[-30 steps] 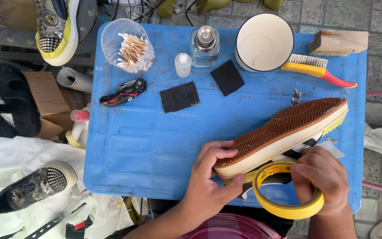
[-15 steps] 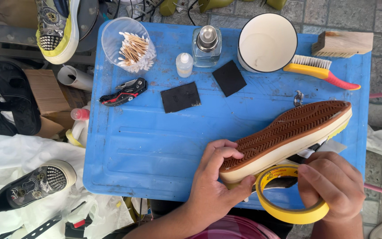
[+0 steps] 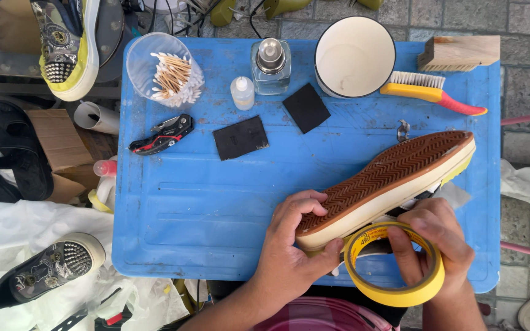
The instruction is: The person applies yellow masking tape along the edge of a sneaker's sole. They wrap the tape around the perimeter of the shoe, smoothing it down with their fingers to ensure it adheres properly.
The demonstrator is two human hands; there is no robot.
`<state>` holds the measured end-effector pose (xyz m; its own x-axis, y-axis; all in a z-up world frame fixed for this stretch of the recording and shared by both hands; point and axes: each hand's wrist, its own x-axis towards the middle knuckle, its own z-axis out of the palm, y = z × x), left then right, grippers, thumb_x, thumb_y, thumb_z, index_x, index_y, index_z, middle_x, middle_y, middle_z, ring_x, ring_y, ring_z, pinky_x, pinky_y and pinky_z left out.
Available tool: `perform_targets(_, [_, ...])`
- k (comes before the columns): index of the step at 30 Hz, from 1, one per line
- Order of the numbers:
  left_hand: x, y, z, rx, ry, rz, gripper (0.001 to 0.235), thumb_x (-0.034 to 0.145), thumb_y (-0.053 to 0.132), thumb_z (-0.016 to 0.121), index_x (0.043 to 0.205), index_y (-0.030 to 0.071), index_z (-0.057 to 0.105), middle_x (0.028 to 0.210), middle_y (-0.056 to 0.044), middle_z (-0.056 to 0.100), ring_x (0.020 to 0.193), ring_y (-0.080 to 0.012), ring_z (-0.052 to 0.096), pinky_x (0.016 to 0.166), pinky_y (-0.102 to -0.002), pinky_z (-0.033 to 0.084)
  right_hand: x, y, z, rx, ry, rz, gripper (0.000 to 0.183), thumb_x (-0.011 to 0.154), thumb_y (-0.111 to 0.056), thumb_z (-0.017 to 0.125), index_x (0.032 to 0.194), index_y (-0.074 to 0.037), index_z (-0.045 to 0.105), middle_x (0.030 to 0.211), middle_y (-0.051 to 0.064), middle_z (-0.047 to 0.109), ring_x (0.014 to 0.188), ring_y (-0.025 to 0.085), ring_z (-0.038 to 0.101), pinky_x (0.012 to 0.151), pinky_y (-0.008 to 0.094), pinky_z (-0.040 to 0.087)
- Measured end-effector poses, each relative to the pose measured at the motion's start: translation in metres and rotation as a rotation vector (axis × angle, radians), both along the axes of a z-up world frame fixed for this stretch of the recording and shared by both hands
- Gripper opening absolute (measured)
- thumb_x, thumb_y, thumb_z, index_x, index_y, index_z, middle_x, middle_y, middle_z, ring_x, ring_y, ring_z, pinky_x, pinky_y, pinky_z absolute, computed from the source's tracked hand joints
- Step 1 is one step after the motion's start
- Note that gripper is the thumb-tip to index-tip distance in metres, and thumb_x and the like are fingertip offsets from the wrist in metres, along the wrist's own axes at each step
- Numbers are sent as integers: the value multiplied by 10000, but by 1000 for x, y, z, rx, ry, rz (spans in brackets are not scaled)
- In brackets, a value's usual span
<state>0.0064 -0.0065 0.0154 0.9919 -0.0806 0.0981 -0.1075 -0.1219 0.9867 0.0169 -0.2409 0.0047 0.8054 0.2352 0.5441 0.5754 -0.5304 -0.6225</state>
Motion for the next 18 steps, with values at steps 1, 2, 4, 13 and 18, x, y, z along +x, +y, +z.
perform_targets(1, [0,0,0,1,6,-6,465,796,71,827,1180,78,565,1348,-164,627,1245,-301,619,1059,-404,511,0,-2,-1,21,-13,14,528,882,83,683,1277,-128,403,822,103,666,702,235,591,711,374,498])
perform_targets(2, [0,0,1,3,12,-11,462,794,74,825,1177,78,566,1346,-164,624,1245,-301,614,1056,-406,509,1,-3,-2,42,-27,30,520,903,81,682,1285,-131,400,834,99,657,701,227,594,722,371,516])
perform_targets(4, [0,0,2,9,22,-19,455,799,83,824,1175,80,568,1348,-163,619,1245,-302,608,1050,-408,508,1,-5,-2,64,-44,40,497,934,81,681,1285,-129,399,848,93,645,721,227,602,741,376,537])
perform_targets(13, [2,1,8,75,11,6,457,798,110,811,1176,81,556,1315,-150,641,1185,-304,657,1006,-408,542,12,-4,22,-107,-147,69,393,843,89,734,1128,-51,503,810,123,630,765,316,640,717,418,546])
perform_targets(18, [8,3,14,215,-37,-1,511,808,119,775,1297,85,630,1273,-124,648,1161,-308,673,1004,-412,561,12,0,29,-214,-147,62,350,796,61,774,1069,-34,576,822,137,627,789,349,653,715,419,555])
